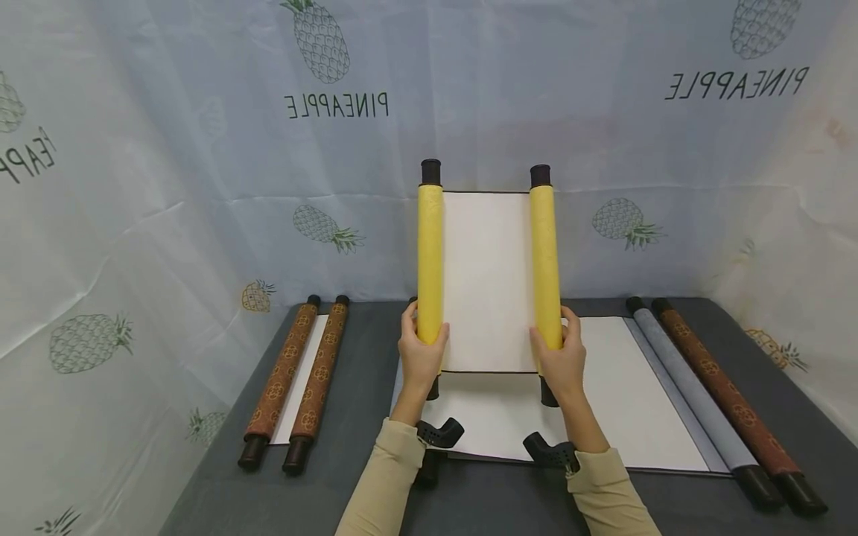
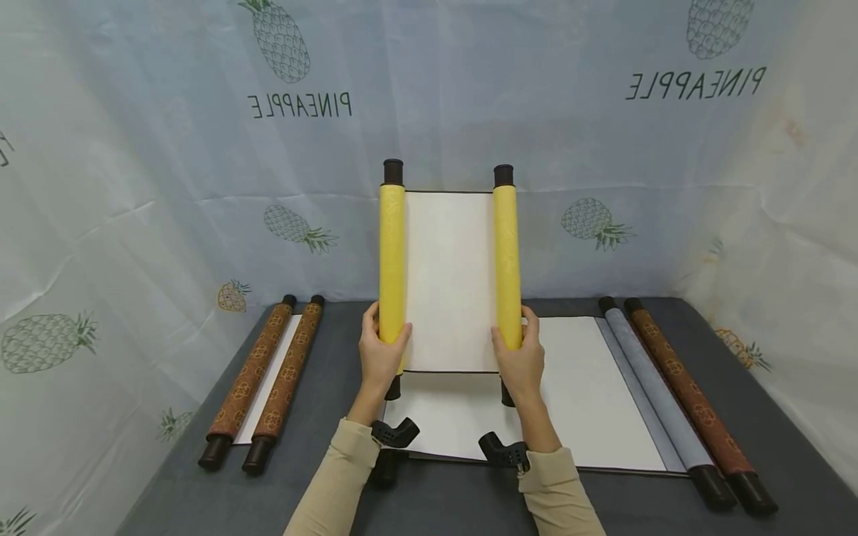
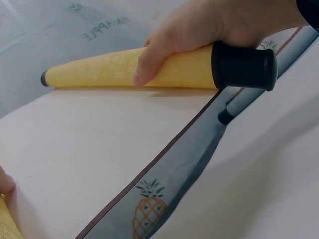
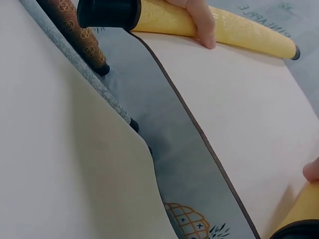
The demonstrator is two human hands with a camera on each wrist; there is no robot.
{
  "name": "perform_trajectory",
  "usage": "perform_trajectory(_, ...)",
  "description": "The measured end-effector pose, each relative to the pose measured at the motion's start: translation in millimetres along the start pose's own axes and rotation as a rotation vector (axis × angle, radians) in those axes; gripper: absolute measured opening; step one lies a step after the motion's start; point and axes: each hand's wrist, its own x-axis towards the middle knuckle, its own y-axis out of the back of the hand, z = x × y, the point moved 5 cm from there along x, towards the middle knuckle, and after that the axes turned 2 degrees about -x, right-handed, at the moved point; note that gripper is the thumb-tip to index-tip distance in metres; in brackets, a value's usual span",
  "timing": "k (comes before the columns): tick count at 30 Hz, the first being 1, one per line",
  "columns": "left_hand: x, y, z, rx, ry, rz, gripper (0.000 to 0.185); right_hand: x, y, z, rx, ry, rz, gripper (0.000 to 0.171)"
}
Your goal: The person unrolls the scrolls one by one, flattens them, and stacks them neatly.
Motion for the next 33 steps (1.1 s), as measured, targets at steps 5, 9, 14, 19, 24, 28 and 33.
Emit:
perform_trajectory(5,0.7,-0.1,-2.8,0.024,-0.005,-0.005,0.058,0.7,-1.7,1.9,0.011,-0.059,-0.063,0.059)
perform_trajectory(9,0.6,-0.3,-3.2,0.027,-0.011,-0.016,0.058,0.9,-1.1,1.2,-0.003,-0.091,-0.106,0.06)
perform_trajectory(14,0.5,-0.1,-2.4,0.037,-0.044,-0.009,0.057,0.2,0.5,-0.3,0.002,-0.073,-0.106,0.058)
perform_trajectory(19,1.4,1.4,-0.9,0.06,-0.076,0.009,0.056,0.7,1.0,-0.9,0.028,0.011,-0.044,0.061)
perform_trajectory(24,3.1,4.2,0.8,0.103,-0.073,0.009,0.056,0.8,0.7,-0.9,0.019,0.04,-0.036,0.067)
perform_trajectory(28,2.7,4.1,2.4,0.168,-0.077,0.003,0.06,1.6,1.5,0.9,0.009,0.021,-0.033,0.068)
perform_trajectory(33,1.0,1.4,4.6,0.294,-0.116,-0.034,0.063,3.2,4.8,3.4,-0.007,-0.071,-0.041,0.067)
